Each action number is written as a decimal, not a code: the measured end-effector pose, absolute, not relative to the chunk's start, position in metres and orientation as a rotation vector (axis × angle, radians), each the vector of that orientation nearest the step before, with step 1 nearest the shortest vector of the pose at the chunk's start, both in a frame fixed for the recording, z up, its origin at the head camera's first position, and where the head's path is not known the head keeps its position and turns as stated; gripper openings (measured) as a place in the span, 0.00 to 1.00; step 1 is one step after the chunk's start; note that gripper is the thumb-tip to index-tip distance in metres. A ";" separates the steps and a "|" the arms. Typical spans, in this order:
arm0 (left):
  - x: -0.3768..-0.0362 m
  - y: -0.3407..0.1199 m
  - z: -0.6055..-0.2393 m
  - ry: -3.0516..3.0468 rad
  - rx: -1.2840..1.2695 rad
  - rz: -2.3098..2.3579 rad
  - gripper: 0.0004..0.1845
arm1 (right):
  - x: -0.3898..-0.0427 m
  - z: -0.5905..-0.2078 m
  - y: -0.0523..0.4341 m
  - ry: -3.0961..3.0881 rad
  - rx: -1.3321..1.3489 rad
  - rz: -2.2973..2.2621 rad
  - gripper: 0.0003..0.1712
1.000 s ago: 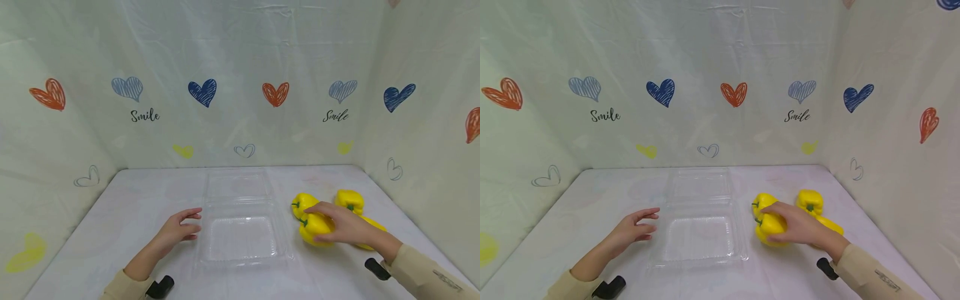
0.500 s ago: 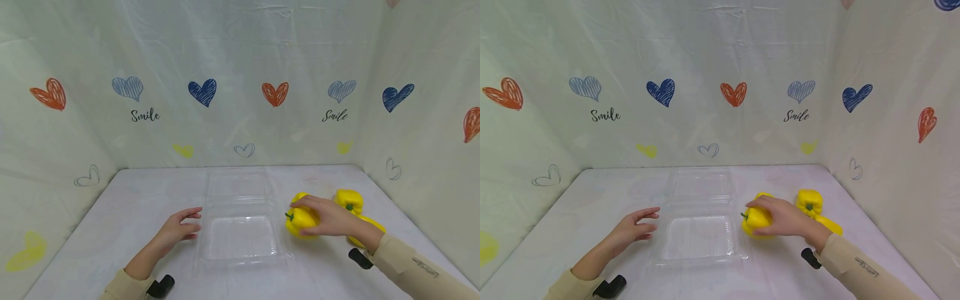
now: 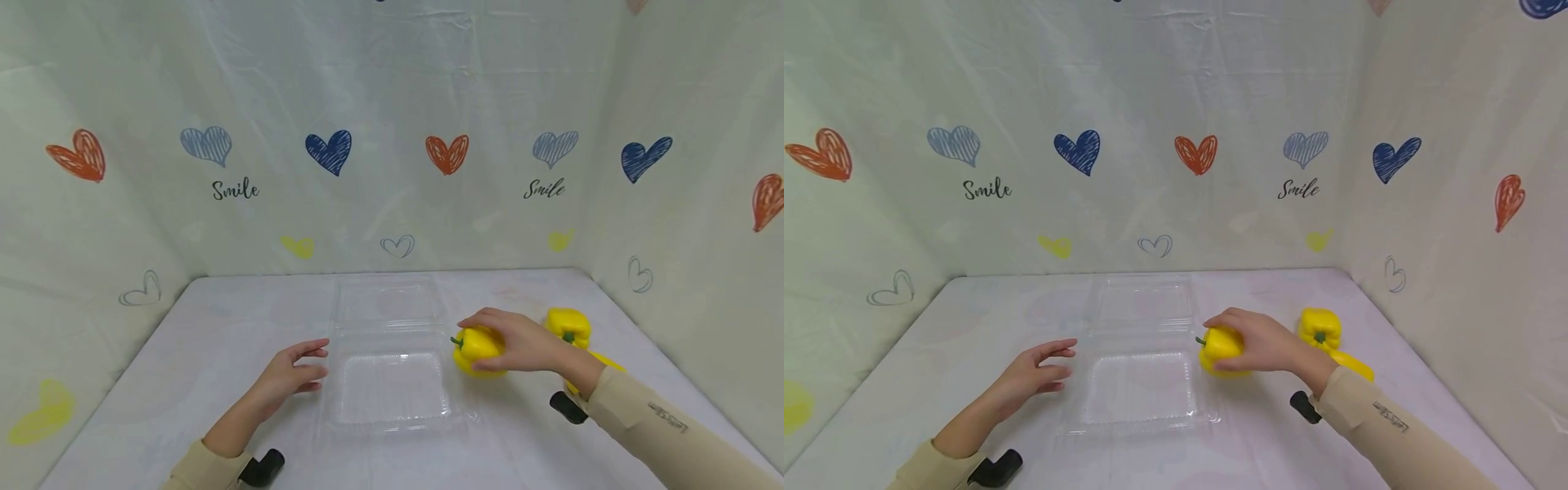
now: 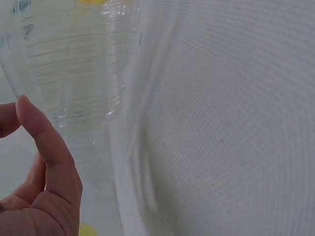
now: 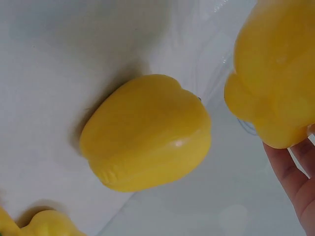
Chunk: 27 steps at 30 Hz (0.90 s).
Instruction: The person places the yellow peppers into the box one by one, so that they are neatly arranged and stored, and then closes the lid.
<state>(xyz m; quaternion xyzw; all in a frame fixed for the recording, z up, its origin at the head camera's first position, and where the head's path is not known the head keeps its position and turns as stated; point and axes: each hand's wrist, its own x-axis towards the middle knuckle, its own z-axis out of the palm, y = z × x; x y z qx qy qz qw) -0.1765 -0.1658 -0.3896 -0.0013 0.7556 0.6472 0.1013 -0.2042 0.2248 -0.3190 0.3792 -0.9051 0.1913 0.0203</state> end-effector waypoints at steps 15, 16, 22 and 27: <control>-0.176 -0.165 -0.388 2.263 -0.047 1.880 0.28 | -0.218 -0.312 0.190 -2.805 1.262 0.574 0.31; -0.176 -0.165 -0.388 2.263 -0.046 1.879 0.28 | -0.218 -0.312 0.187 -2.809 1.268 0.577 0.31; -0.176 -0.165 -0.387 2.262 -0.038 1.874 0.28 | -0.221 -0.308 0.170 -2.827 1.305 0.596 0.32; -0.175 -0.164 -0.387 2.256 -0.037 1.884 0.28 | -0.223 -0.307 0.158 -2.796 1.350 0.605 0.31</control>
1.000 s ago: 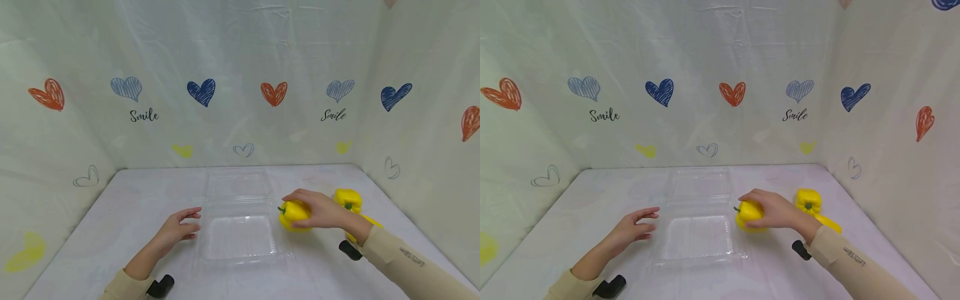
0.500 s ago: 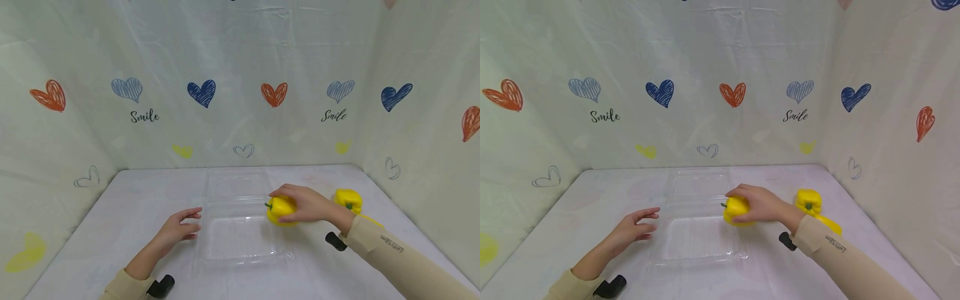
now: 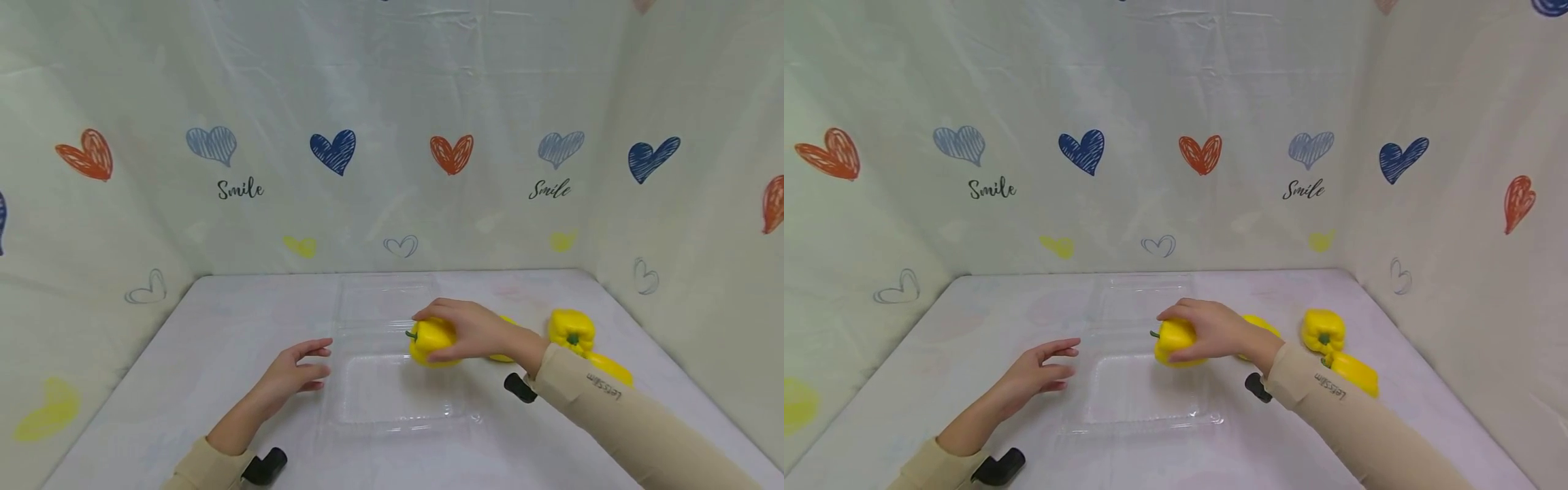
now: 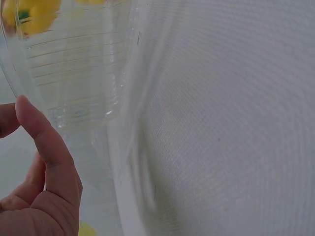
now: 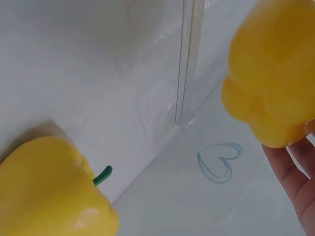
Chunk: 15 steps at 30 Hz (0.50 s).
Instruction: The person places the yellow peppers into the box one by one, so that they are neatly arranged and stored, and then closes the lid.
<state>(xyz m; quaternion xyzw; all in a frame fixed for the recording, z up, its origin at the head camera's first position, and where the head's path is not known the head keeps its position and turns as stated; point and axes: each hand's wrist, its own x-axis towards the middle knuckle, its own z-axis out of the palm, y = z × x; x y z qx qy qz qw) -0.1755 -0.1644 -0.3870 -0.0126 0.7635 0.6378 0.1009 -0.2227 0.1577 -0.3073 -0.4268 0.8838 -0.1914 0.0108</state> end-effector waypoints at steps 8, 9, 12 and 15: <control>-0.176 -0.165 -0.388 2.240 -0.024 1.901 0.28 | -0.227 -0.308 0.137 2.727 -1.385 -0.587 0.30; -0.176 -0.165 -0.388 2.237 -0.023 1.902 0.28 | -0.228 -0.308 0.134 2.724 -1.387 -0.581 0.30; -0.176 -0.165 -0.388 2.236 -0.026 1.901 0.28 | -0.230 -0.308 0.126 2.718 -1.387 -0.568 0.30; -0.176 -0.165 -0.388 2.234 -0.029 1.899 0.29 | -0.233 -0.309 0.117 2.714 -1.385 -0.557 0.30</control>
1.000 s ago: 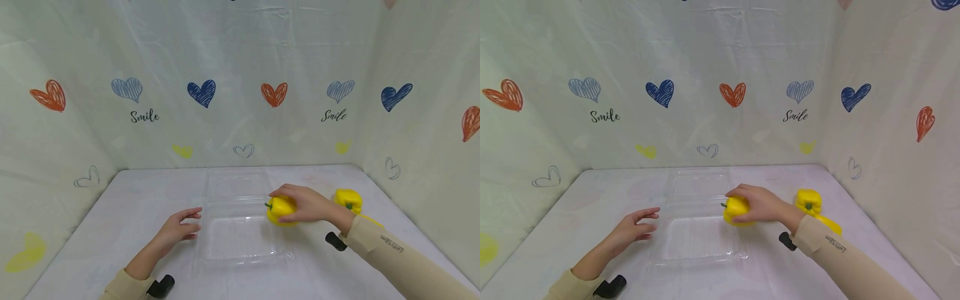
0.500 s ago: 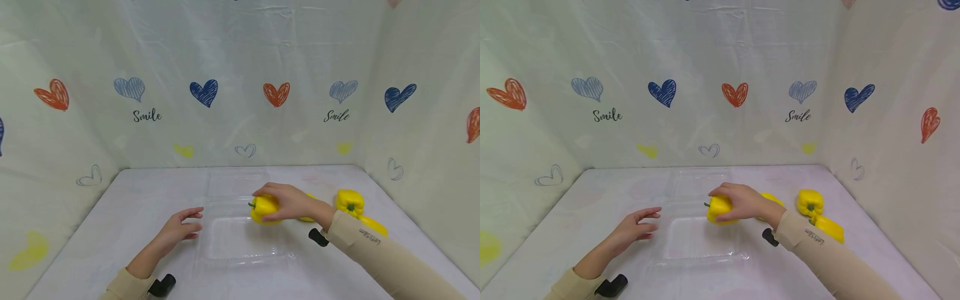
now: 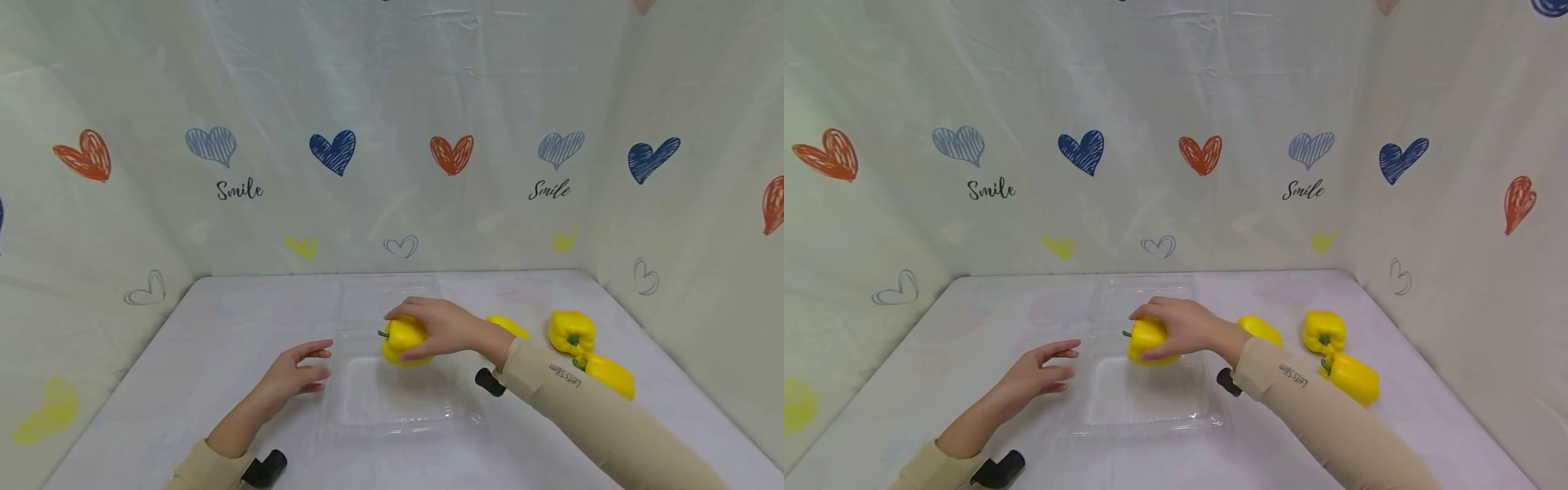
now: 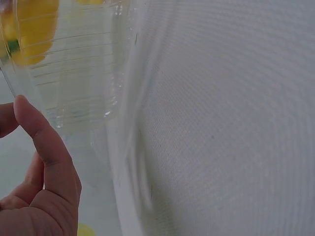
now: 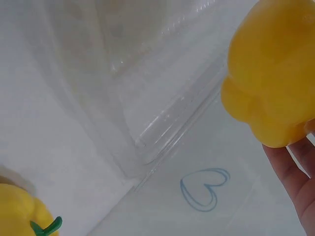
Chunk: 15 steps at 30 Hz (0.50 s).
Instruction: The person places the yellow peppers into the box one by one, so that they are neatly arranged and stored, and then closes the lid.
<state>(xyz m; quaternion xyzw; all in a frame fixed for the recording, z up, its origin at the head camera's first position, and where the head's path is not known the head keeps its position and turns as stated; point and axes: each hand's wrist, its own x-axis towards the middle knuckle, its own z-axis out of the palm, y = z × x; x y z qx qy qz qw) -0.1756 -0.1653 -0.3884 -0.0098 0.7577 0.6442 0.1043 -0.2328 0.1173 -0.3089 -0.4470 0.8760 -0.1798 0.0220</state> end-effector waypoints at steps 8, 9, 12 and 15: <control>-0.178 -0.162 -0.388 2.272 -0.119 1.861 0.28 | -0.240 -0.316 0.098 2.699 -1.388 -0.581 0.30; -0.178 -0.161 -0.388 2.277 -0.131 1.854 0.28 | -0.240 -0.318 0.096 2.689 -1.384 -0.592 0.30; -0.179 -0.161 -0.388 2.291 -0.152 1.836 0.27 | -0.241 -0.322 0.088 2.669 -1.372 -0.594 0.31; -0.179 -0.161 -0.388 2.291 -0.151 1.833 0.27 | -0.241 -0.326 0.079 2.651 -1.391 -0.579 0.31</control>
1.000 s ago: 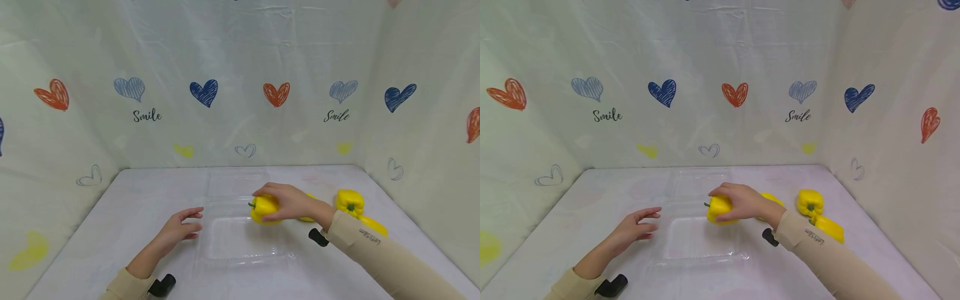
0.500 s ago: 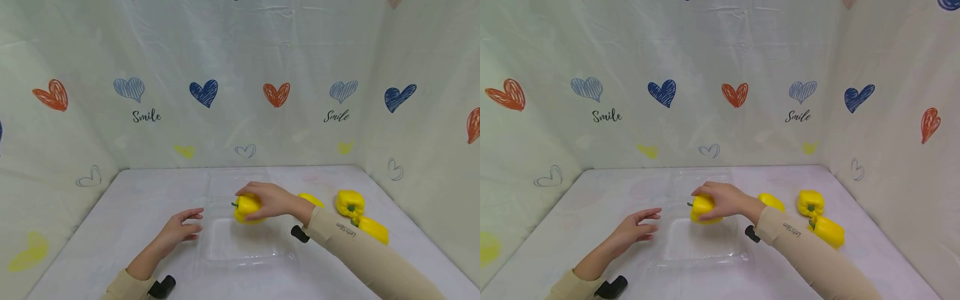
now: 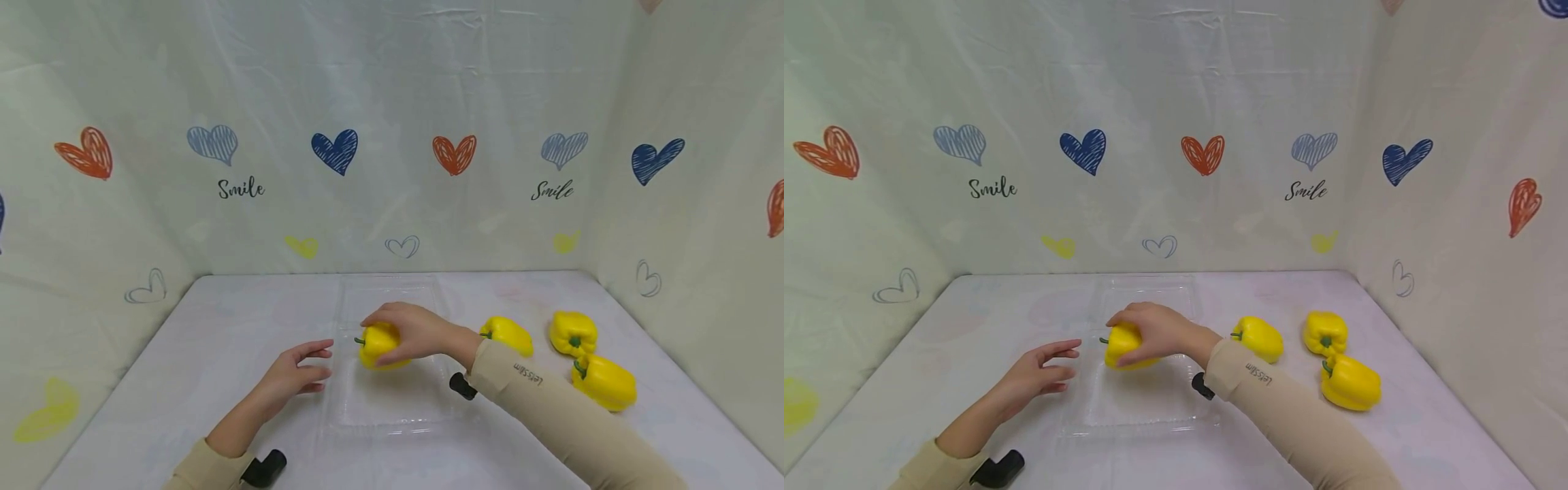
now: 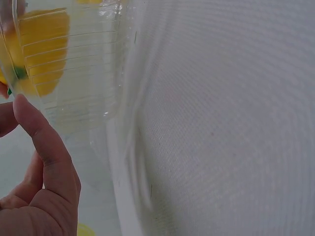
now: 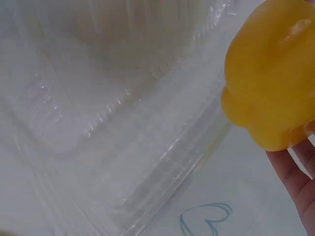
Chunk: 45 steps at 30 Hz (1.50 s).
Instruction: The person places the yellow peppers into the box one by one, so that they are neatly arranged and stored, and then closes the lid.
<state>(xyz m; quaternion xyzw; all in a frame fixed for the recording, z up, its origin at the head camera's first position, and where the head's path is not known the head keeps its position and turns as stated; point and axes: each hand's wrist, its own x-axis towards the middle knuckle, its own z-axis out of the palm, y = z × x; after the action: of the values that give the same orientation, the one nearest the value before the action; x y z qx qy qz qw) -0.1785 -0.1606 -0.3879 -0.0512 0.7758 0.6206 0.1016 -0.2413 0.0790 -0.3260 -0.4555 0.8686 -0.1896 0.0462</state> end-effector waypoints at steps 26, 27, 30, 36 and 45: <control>-0.178 -0.162 -0.390 2.269 -0.126 1.845 0.28 | -0.236 -0.344 0.052 2.615 -1.358 -0.464 0.34; -0.178 -0.162 -0.390 2.267 -0.128 1.845 0.28 | -0.236 -0.343 0.054 2.613 -1.345 -0.485 0.34; -0.177 -0.162 -0.390 2.260 -0.135 1.848 0.28 | -0.235 -0.337 0.062 2.607 -1.294 -0.565 0.35; -0.178 -0.161 -0.389 2.267 -0.150 1.845 0.28 | -0.230 -0.323 0.078 2.627 -1.263 -0.680 0.36; -0.178 -0.160 -0.389 2.287 -0.167 1.829 0.28 | -0.222 -0.311 0.105 2.686 -1.254 -0.867 0.35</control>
<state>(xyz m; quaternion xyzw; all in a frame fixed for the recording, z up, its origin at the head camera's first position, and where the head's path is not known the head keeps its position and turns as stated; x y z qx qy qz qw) -0.1776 -0.1604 -0.3894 -0.0565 0.7754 0.6203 0.1041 -0.2217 0.1055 -0.3115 -0.4058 0.8694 -0.2805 0.0265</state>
